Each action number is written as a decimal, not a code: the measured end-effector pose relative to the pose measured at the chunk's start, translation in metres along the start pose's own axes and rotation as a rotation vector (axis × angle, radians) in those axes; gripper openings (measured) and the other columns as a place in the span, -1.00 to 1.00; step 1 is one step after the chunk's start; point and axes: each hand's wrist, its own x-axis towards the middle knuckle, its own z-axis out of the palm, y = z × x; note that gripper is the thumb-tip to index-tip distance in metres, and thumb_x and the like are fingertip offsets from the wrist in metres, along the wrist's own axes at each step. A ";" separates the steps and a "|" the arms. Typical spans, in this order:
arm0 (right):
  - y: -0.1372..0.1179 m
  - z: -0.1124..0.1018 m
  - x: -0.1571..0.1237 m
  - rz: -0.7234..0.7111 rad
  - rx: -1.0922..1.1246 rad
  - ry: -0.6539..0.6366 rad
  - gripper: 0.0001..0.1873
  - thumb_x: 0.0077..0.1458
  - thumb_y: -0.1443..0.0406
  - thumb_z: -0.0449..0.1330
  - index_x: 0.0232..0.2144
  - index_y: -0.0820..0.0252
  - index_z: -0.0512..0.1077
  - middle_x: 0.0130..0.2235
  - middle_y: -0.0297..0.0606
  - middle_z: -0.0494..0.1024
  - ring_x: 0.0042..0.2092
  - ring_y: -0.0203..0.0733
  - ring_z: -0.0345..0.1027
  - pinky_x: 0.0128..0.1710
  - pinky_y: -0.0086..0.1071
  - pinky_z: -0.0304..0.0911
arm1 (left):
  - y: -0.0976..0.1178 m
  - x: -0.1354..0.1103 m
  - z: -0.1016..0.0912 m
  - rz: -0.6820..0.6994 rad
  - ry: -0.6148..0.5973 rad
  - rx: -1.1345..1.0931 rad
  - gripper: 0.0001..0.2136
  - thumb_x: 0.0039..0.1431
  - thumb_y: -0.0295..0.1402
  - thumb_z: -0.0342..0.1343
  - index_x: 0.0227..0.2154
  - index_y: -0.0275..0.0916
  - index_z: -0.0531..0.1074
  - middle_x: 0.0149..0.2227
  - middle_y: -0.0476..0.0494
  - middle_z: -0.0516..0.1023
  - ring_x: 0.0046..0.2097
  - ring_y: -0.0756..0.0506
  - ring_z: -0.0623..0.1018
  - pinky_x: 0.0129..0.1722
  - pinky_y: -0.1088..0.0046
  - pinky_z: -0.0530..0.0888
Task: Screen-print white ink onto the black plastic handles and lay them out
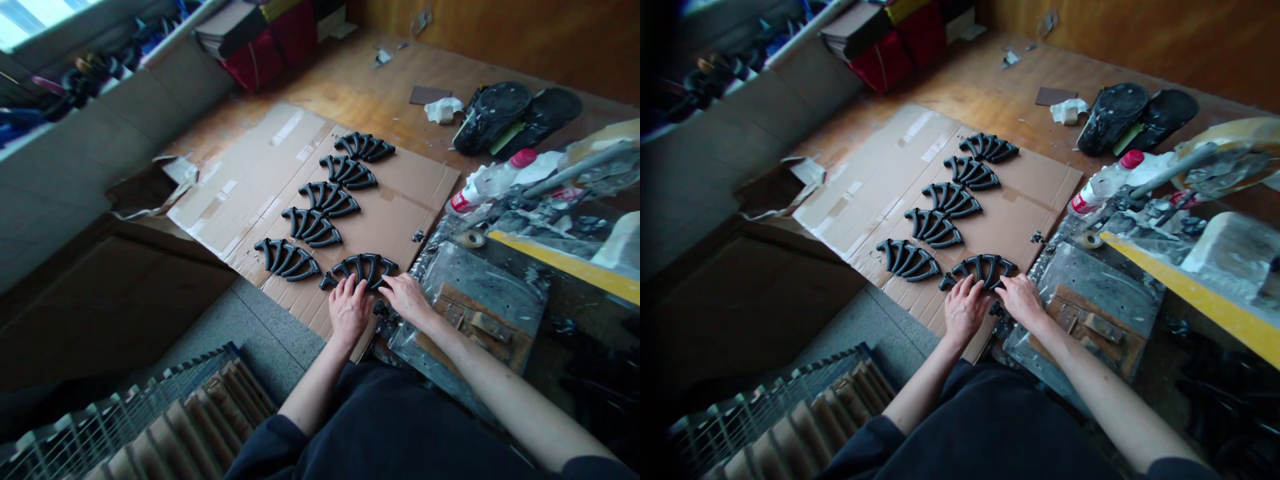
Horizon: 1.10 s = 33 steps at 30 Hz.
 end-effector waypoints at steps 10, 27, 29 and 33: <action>-0.004 -0.004 0.003 0.018 0.018 -0.038 -0.57 0.26 0.18 0.05 0.04 0.31 0.44 -0.15 -0.01 0.59 -0.09 0.02 0.38 -0.09 -0.23 0.25 | 0.017 0.024 0.016 -0.079 -0.096 0.126 -0.44 0.13 -0.10 0.13 0.20 -0.09 0.29 0.20 -0.28 0.32 0.11 -0.38 0.31 0.00 0.04 0.35; -0.010 -0.003 0.001 -0.005 0.002 -0.040 -0.54 0.26 0.19 0.06 0.06 0.43 0.42 -0.15 0.01 0.58 -0.06 0.02 0.33 -0.02 -0.26 0.18 | 0.015 0.024 0.028 -0.060 0.012 0.257 -0.53 0.18 -0.06 0.06 0.13 -0.03 0.33 0.10 -0.16 0.40 0.00 -0.25 0.34 -0.12 0.22 0.38; -0.011 -0.004 0.001 -0.005 0.007 -0.048 -0.54 0.25 0.20 0.07 0.05 0.44 0.43 -0.15 0.02 0.58 -0.06 0.02 0.33 -0.01 -0.25 0.18 | 0.015 0.023 0.028 -0.061 0.014 0.254 -0.54 0.18 -0.08 0.06 0.13 -0.04 0.34 0.11 -0.16 0.39 0.02 -0.26 0.33 -0.11 0.22 0.37; -0.014 -0.004 0.000 0.003 0.009 -0.050 -0.53 0.26 0.18 0.07 0.05 0.44 0.43 -0.15 0.04 0.58 -0.05 0.03 0.33 -0.01 -0.24 0.19 | 0.015 0.023 0.031 -0.074 0.009 0.251 -0.55 0.20 -0.11 0.04 0.14 -0.05 0.33 0.13 -0.16 0.38 0.04 -0.27 0.33 -0.08 0.20 0.36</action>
